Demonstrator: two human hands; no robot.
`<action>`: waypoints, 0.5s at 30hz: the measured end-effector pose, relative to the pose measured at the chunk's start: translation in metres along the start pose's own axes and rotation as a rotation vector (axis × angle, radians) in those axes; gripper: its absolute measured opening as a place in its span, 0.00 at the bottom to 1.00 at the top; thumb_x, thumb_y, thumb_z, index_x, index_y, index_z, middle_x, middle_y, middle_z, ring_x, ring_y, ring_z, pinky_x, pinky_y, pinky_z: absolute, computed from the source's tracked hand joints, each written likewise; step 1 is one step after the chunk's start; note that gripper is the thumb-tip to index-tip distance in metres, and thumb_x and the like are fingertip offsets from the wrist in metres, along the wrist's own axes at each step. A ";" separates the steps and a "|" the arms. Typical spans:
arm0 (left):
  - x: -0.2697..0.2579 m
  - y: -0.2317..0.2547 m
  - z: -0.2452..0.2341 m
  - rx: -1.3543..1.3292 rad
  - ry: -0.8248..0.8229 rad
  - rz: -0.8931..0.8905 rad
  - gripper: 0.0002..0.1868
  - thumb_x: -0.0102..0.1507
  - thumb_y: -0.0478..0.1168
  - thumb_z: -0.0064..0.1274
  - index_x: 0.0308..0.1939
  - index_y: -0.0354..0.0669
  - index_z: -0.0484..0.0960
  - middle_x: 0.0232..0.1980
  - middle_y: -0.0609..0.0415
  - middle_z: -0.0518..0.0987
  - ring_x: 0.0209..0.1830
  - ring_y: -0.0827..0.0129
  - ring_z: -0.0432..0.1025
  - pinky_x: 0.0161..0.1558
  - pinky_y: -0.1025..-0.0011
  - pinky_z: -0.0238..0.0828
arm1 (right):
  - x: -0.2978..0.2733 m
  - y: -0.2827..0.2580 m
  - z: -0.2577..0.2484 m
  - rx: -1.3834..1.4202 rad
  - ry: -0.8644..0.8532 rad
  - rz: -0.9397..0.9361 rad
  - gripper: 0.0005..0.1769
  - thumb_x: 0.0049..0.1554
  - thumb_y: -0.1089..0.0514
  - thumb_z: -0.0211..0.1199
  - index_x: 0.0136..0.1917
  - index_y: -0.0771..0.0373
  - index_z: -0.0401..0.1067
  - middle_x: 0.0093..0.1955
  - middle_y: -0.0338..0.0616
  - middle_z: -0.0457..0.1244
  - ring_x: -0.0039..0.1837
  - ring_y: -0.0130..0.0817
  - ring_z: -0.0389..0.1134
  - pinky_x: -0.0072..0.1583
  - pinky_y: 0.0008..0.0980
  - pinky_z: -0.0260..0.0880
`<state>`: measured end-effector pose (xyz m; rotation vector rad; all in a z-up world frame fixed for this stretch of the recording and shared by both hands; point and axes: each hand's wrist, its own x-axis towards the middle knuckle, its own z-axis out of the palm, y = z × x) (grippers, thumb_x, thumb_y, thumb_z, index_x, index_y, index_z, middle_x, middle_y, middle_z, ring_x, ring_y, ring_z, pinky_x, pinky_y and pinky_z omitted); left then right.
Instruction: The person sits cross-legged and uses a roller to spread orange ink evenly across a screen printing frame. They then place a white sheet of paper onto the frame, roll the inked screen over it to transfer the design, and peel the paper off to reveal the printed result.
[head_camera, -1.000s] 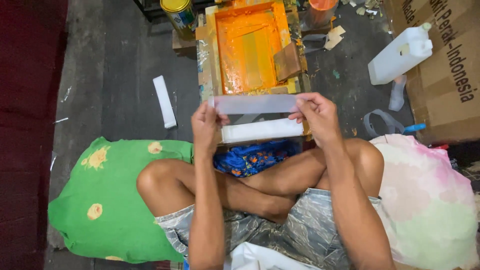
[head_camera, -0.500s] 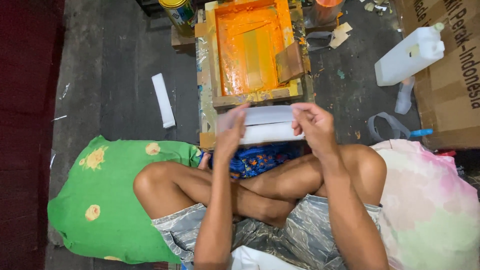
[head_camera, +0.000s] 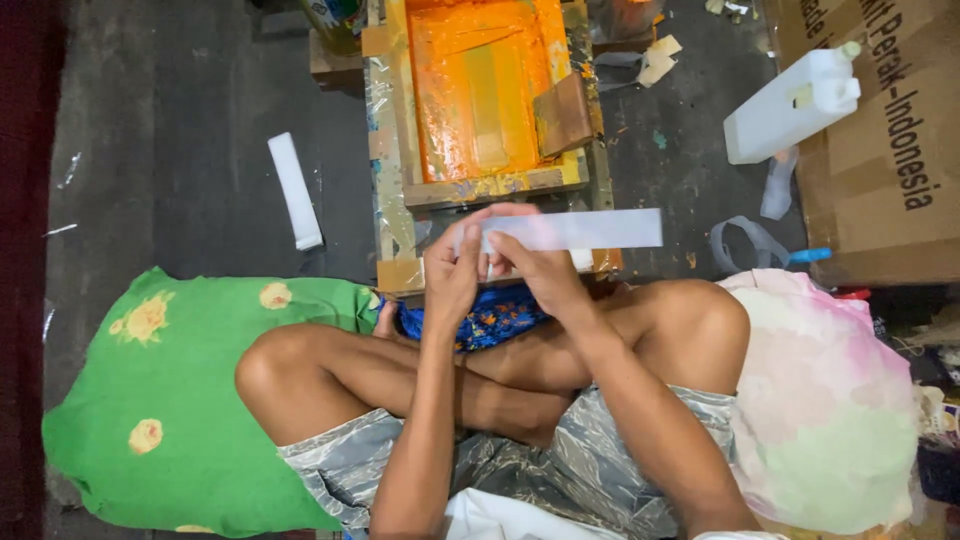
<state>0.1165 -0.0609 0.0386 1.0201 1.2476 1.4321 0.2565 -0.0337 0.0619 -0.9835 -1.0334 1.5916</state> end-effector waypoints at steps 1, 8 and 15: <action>-0.001 0.003 -0.003 0.003 0.013 -0.002 0.16 0.73 0.42 0.45 0.60 0.41 0.83 0.14 0.58 0.68 0.17 0.78 0.63 0.24 0.81 0.60 | -0.001 -0.007 0.005 -0.021 0.002 0.015 0.13 0.58 0.60 0.67 0.56 0.65 0.73 0.31 0.48 0.68 0.31 0.30 0.71 0.35 0.25 0.72; 0.000 0.020 -0.065 0.090 0.121 0.055 0.16 0.74 0.40 0.44 0.60 0.38 0.82 0.14 0.57 0.67 0.15 0.76 0.65 0.23 0.80 0.62 | 0.014 -0.010 -0.044 -0.070 0.178 -0.041 0.12 0.62 0.55 0.65 0.54 0.66 0.77 0.29 0.50 0.67 0.29 0.30 0.69 0.33 0.21 0.69; -0.002 0.028 -0.065 0.093 0.102 0.072 0.17 0.74 0.40 0.44 0.59 0.34 0.81 0.14 0.58 0.68 0.16 0.77 0.65 0.24 0.79 0.64 | 0.008 -0.017 -0.051 -0.080 0.178 -0.097 0.16 0.66 0.53 0.58 0.58 0.67 0.75 0.31 0.55 0.67 0.28 0.32 0.69 0.32 0.22 0.66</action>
